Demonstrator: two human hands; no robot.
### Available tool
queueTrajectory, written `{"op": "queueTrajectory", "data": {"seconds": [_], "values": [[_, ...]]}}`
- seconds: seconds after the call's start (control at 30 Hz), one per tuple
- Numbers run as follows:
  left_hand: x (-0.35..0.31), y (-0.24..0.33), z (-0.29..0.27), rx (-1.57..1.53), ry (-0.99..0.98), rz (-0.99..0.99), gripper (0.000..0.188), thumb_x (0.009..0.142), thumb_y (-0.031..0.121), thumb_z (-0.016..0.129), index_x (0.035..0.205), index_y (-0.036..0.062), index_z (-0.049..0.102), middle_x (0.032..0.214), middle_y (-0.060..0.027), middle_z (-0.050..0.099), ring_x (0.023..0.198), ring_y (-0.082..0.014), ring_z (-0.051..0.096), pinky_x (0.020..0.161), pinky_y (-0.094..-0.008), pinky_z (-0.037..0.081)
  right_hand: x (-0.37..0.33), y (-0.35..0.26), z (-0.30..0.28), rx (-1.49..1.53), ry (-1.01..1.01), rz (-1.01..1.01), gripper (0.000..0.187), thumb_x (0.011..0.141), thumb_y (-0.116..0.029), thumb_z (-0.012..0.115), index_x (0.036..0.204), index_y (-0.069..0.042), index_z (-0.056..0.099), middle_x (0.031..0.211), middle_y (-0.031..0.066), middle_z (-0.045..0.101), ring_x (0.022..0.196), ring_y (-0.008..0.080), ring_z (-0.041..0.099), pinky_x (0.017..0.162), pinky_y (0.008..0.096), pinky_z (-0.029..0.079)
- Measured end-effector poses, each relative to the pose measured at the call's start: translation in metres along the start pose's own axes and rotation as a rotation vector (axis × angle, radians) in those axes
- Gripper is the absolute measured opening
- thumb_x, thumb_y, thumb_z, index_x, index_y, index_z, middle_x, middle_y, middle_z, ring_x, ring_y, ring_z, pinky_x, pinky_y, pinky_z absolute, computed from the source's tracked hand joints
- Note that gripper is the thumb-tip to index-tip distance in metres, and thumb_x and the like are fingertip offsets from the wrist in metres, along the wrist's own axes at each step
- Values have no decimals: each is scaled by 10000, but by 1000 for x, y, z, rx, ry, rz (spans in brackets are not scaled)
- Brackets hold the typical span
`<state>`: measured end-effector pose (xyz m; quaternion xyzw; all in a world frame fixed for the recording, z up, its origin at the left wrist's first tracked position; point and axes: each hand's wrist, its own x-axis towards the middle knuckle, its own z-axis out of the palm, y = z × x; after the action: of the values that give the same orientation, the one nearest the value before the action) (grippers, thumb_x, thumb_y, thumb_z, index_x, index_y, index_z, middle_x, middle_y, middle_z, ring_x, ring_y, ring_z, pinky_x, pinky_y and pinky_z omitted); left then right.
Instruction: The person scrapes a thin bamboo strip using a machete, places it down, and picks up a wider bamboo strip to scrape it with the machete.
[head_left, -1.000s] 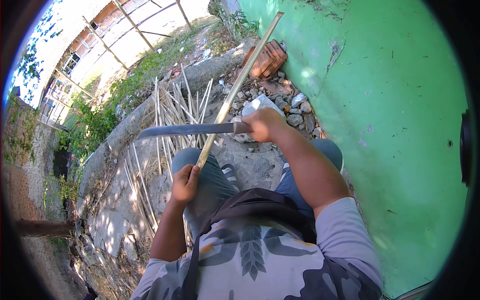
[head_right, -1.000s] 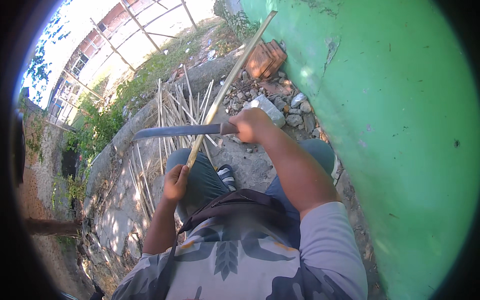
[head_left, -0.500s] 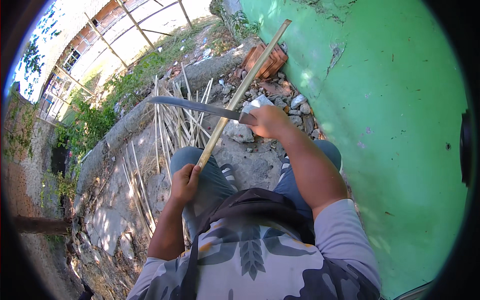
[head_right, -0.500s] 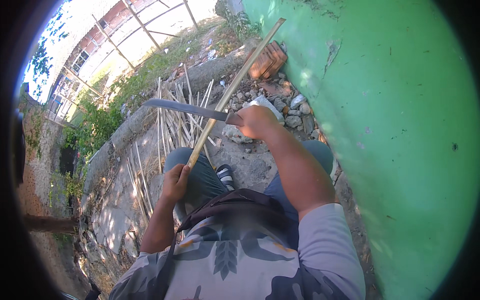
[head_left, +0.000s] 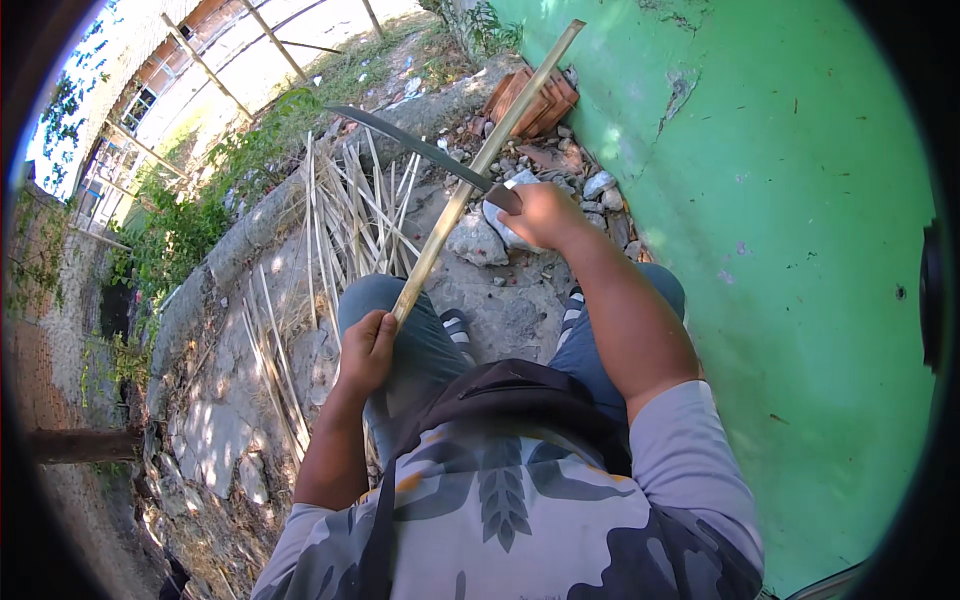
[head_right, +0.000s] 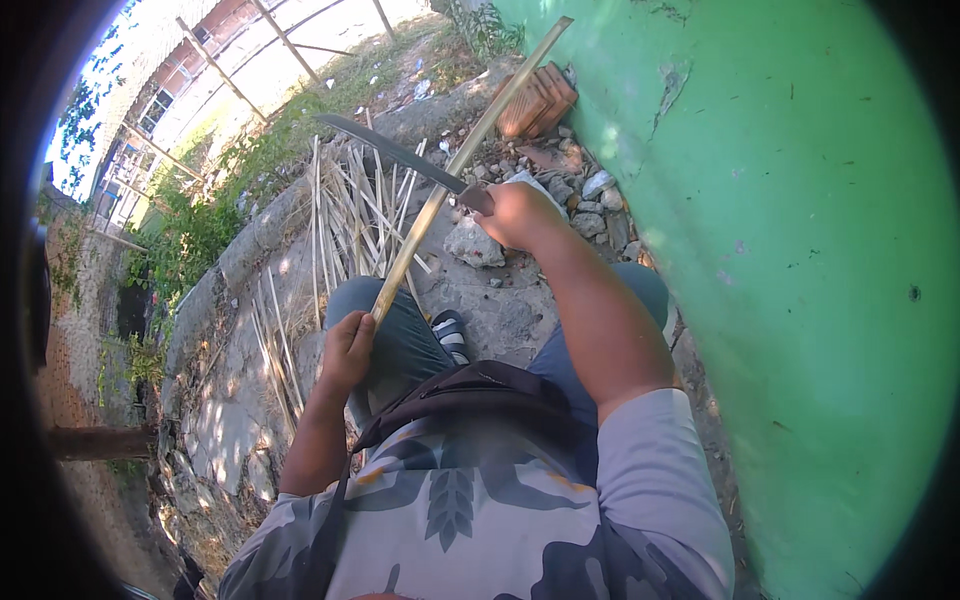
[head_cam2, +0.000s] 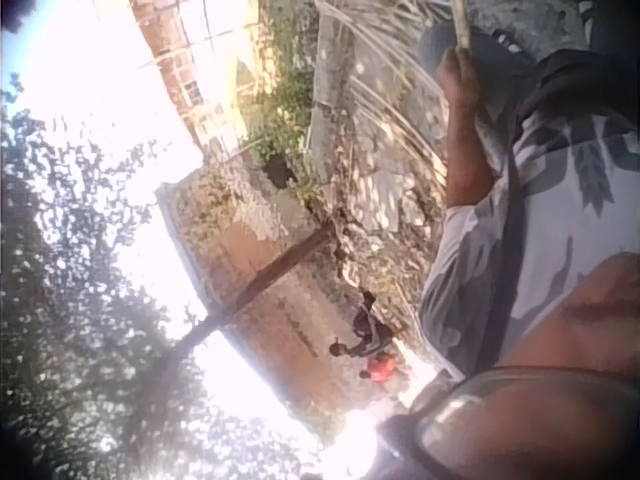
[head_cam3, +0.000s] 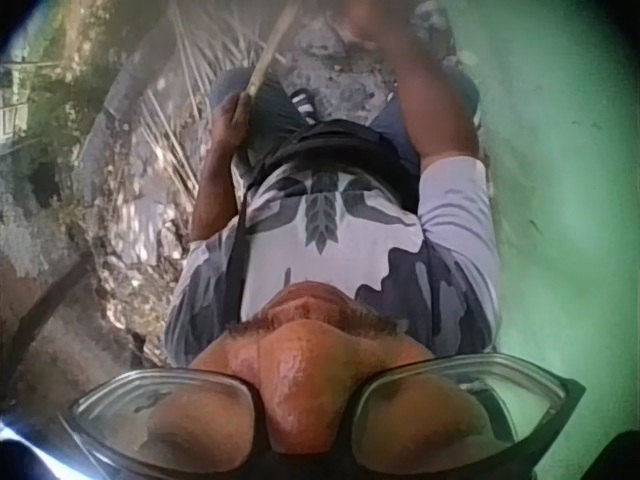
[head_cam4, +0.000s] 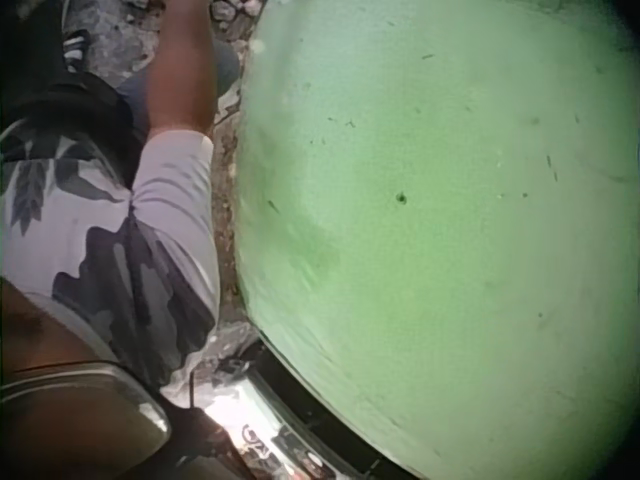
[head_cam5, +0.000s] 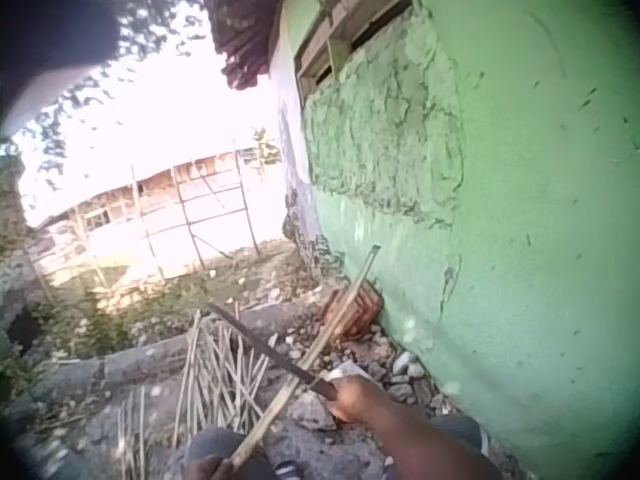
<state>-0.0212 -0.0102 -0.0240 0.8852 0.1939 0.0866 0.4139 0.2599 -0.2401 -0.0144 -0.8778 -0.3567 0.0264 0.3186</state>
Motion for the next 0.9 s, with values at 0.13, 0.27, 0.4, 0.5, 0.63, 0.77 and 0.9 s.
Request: {"op": "queueTrajectory", "data": {"seconds": [0.13, 0.27, 0.4, 0.5, 0.63, 0.77, 0.9], "values": [[1, 2, -2, 14, -12, -39, 305, 1054, 253, 549, 933, -8, 652, 647, -89, 554, 601, -149, 516, 577, -345, 438, -6, -17, 3, -225, -110, -151, 190, 824, -322, 712, 902, -149, 723, 881, 127, 727, 882, 360, 702, 796, 476, 545], [1, 4, 0, 54, -7, -35, 307, 1052, 253, 553, 931, -12, 650, 649, -96, 556, 601, -153, 514, 582, -346, 441, -3, -39, 0, -387, -365, -305, 165, 790, -287, 710, 897, -161, 716, 882, 117, 729, 880, 350, 704, 794, 472, 546], [-2, 5, -3, -6, -14, -12, 308, 1060, 248, 543, 937, -14, 646, 649, -77, 550, 611, -141, 514, 582, -343, 443, 3, -14, -1, -201, -243, -80, 220, 830, -308, 723, 941, -117, 719, 911, 152, 730, 894, 372, 698, 800, 459, 548], [3, -4, 1, -101, -7, -39, 307, 1069, 244, 530, 933, -6, 642, 650, -34, 538, 614, -108, 497, 569, -317, 427, 5, 1, -1, 20, 18, 40, 229, 850, -309, 733, 961, -109, 724, 905, 153, 729, 890, 379, 694, 799, 466, 545], [0, -8, -1, -170, -13, -94, 300, 1073, 238, 523, 917, 7, 636, 660, 13, 521, 614, -72, 466, 554, -279, 399, -4, -5, 2, 91, -40, 6, 295, 834, -355, 768, 962, -92, 732, 886, 155, 733, 831, 388, 697, 756, 459, 536], [3, -13, 1, -188, 7, -67, 298, 1070, 235, 528, 910, 7, 634, 659, 13, 518, 615, -72, 467, 553, -281, 399, -8, -31, 6, -220, -187, -261, 192, 792, -294, 733, 855, -119, 683, 800, 130, 713, 811, 372, 700, 751, 489, 541], [2, -10, 0, -165, 14, -34, 294, 1070, 229, 526, 899, 15, 632, 657, 33, 506, 608, -59, 448, 542, -271, 381, 0, -29, 2, -284, -237, -384, 161, 750, -277, 717, 820, -144, 658, 775, 97, 706, 797, 365, 698, 735, 498, 542]]}}
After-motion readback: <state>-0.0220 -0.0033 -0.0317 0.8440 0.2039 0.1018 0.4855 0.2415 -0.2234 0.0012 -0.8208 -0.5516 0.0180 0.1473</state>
